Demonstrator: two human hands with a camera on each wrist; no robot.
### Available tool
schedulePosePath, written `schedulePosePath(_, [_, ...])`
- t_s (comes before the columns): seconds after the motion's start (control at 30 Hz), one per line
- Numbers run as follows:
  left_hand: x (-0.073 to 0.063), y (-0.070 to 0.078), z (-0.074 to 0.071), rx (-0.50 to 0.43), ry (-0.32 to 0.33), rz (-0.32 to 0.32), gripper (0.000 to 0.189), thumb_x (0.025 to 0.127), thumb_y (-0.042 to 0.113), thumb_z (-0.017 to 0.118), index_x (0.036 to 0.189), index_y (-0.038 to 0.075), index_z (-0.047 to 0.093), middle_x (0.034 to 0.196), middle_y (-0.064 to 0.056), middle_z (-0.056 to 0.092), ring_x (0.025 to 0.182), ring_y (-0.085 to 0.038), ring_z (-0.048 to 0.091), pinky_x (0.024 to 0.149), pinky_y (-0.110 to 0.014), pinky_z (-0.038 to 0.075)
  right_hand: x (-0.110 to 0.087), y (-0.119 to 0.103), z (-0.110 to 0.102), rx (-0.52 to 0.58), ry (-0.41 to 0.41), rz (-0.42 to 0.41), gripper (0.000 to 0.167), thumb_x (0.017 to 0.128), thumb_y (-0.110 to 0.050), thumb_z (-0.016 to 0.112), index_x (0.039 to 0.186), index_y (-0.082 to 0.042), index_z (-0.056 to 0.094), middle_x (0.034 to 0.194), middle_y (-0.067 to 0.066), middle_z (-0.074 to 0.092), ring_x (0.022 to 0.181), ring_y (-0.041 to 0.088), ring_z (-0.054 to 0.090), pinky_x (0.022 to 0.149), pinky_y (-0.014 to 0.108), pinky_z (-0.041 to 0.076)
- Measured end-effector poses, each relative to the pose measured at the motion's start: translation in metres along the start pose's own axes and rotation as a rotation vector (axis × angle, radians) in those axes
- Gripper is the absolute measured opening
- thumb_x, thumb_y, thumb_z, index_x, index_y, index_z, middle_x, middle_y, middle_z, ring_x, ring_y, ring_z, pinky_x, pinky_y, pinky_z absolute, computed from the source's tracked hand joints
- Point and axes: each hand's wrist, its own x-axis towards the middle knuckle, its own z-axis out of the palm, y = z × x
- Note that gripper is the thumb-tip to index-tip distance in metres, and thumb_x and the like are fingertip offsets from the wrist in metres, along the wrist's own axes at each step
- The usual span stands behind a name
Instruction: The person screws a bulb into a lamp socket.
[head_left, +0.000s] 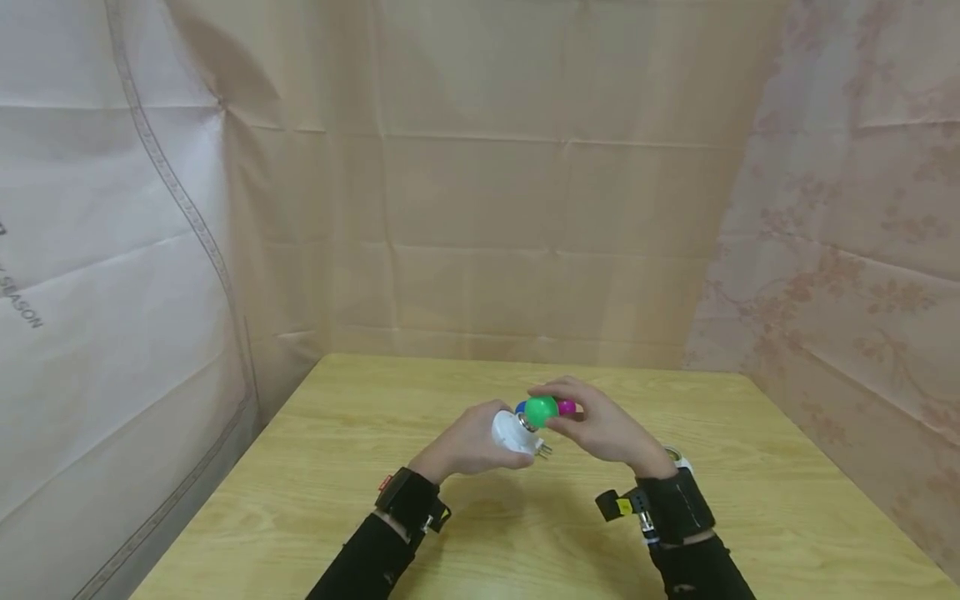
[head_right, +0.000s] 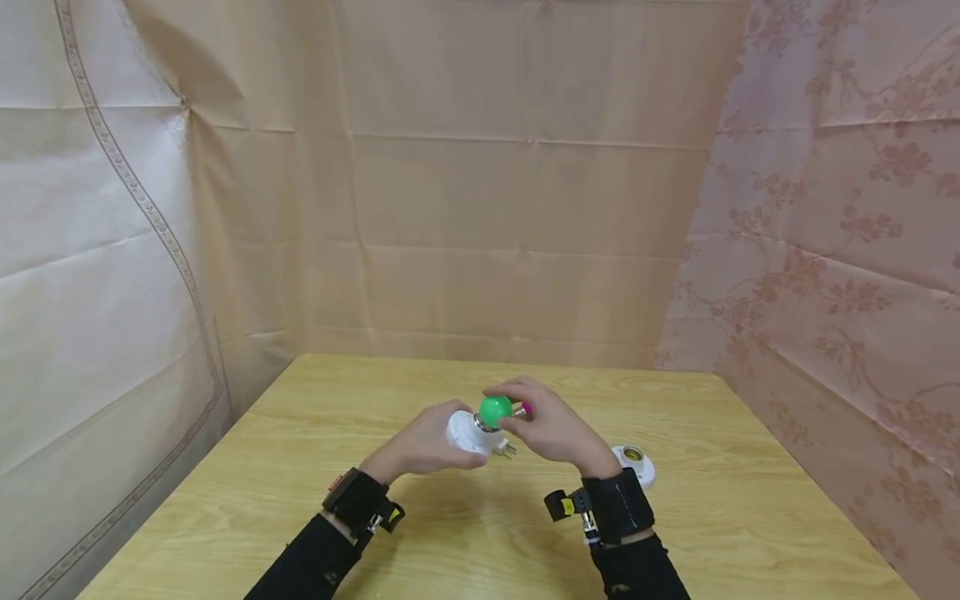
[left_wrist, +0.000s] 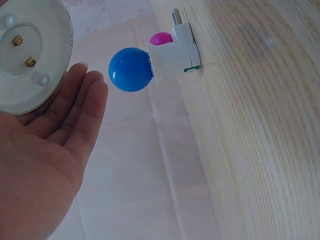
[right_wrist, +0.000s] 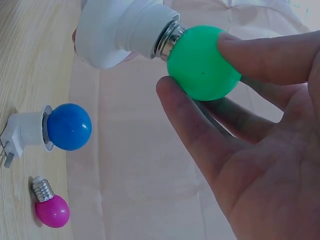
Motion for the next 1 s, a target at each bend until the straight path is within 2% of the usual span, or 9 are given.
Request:
schedulePosePath(0.2, [-0.0026, -0.0015, 0.0005, -0.016, -0.008, -0.011, 0.062, 0.076, 0.045, 0.084, 0.120, 0.010, 0.058, 0.095, 0.005, 0.063, 0.081, -0.012, 0.061, 0.066, -0.031, 0.053, 0.0000, -0.0033, 0.0030, -0.029, 0.016, 0.020, 0.043, 0.097, -0.009, 0.068, 0.139, -0.005, 0.059, 0.132, 0.014, 0.059, 0.114, 0.031, 0.060, 0.094, 0.039, 0.054])
schedulePosePath(0.33, [-0.0034, -0.0024, 0.0014, -0.012, -0.005, -0.008, 0.061, 0.076, 0.045, 0.084, 0.119, 0.010, 0.058, 0.094, 0.005, 0.063, 0.080, -0.011, 0.061, 0.065, -0.030, 0.053, 0.0004, -0.0036, 0.0053, -0.047, 0.023, 0.002, 0.043, 0.097, -0.010, 0.069, 0.138, -0.004, 0.059, 0.137, 0.015, 0.056, 0.115, 0.032, 0.060, 0.095, 0.043, 0.054])
schedulePosePath(0.43, [-0.0029, -0.0022, 0.0009, 0.001, -0.004, -0.002, 0.062, 0.076, 0.046, 0.084, 0.120, 0.010, 0.058, 0.094, 0.005, 0.063, 0.079, -0.011, 0.061, 0.065, -0.030, 0.053, 0.0023, -0.0021, 0.0057, -0.050, 0.033, -0.040, 0.043, 0.095, -0.007, 0.070, 0.137, -0.004, 0.060, 0.141, 0.016, 0.055, 0.116, 0.033, 0.061, 0.094, 0.042, 0.054])
schedulePosePath(0.63, [-0.0014, -0.0013, -0.0013, 0.008, 0.001, 0.003, 0.063, 0.077, 0.046, 0.084, 0.121, 0.009, 0.058, 0.095, 0.005, 0.062, 0.080, -0.011, 0.061, 0.066, -0.029, 0.053, 0.0039, 0.0012, 0.0022, -0.028, 0.020, -0.110, 0.036, 0.093, -0.001, 0.071, 0.128, -0.005, 0.066, 0.136, 0.016, 0.059, 0.119, 0.035, 0.060, 0.094, 0.038, 0.054])
schedulePosePath(0.8, [-0.0003, -0.0013, -0.0015, 0.006, -0.004, 0.008, 0.062, 0.078, 0.046, 0.083, 0.121, 0.009, 0.058, 0.095, 0.005, 0.063, 0.081, -0.012, 0.061, 0.066, -0.029, 0.053, 0.0034, 0.0023, -0.0012, 0.012, -0.029, -0.113, 0.039, 0.092, 0.008, 0.066, 0.130, -0.003, 0.065, 0.139, 0.019, 0.056, 0.125, 0.040, 0.056, 0.099, 0.041, 0.052])
schedulePosePath(1.0, [-0.0010, -0.0026, 0.0001, -0.007, -0.002, -0.001, 0.063, 0.076, 0.048, 0.084, 0.120, 0.010, 0.058, 0.096, 0.005, 0.063, 0.081, -0.012, 0.061, 0.066, -0.030, 0.053, 0.0036, 0.0014, -0.0002, 0.020, -0.026, -0.109, 0.039, 0.092, 0.009, 0.065, 0.129, -0.003, 0.065, 0.137, 0.018, 0.057, 0.125, 0.040, 0.056, 0.099, 0.043, 0.051])
